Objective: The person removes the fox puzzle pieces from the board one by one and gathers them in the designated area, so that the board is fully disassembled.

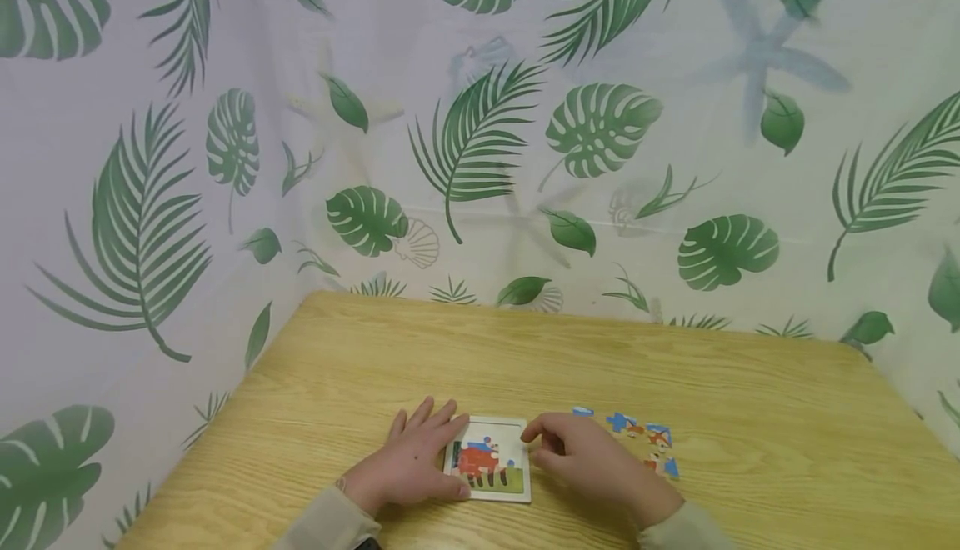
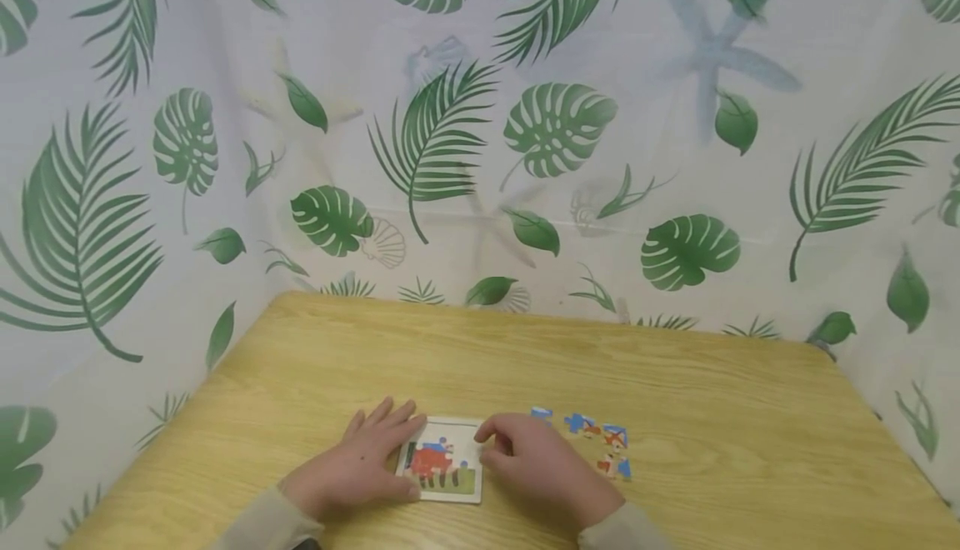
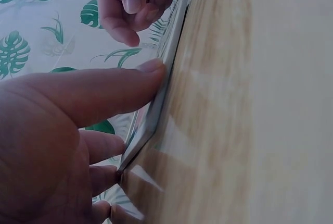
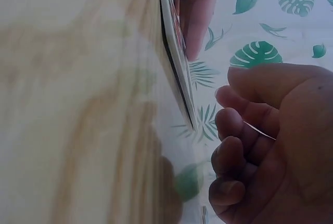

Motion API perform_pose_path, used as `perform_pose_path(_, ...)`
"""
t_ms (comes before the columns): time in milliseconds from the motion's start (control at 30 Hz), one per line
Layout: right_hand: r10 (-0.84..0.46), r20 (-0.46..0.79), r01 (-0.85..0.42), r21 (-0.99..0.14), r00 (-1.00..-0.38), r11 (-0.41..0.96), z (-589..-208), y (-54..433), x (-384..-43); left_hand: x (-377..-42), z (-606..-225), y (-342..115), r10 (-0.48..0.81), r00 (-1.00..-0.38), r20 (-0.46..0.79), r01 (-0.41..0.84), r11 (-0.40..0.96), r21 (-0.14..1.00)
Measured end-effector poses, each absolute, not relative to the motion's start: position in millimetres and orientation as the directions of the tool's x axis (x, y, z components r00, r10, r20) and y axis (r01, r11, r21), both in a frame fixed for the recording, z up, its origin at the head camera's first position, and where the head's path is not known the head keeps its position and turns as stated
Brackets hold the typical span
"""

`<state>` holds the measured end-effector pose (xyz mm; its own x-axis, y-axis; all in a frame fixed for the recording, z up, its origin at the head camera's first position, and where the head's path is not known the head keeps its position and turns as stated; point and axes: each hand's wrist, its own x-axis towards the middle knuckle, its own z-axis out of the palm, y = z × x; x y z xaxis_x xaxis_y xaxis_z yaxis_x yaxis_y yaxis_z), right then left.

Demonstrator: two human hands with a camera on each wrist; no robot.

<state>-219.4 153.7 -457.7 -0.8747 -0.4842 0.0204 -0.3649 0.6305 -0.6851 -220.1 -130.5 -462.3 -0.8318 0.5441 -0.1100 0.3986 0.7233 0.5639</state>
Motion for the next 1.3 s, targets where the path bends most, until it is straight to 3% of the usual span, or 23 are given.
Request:
perform_pose_path(400,-0.505,-0.052,-0.322,-0.713,-0.861,0.622,-461.7,131.1,-224.7,-220.5,-462.7,-130.4,0.547,-0.830,-0.106,0.404,0.723,0.561)
perform_pose_path(1300,-0.454,-0.062,-0.328,-0.606,-0.889,0.725,-463.8,92.1,-227.8,-221.9,-462.9,-132.4,0.552,-0.826,-0.116,0.399,0.717,0.571)
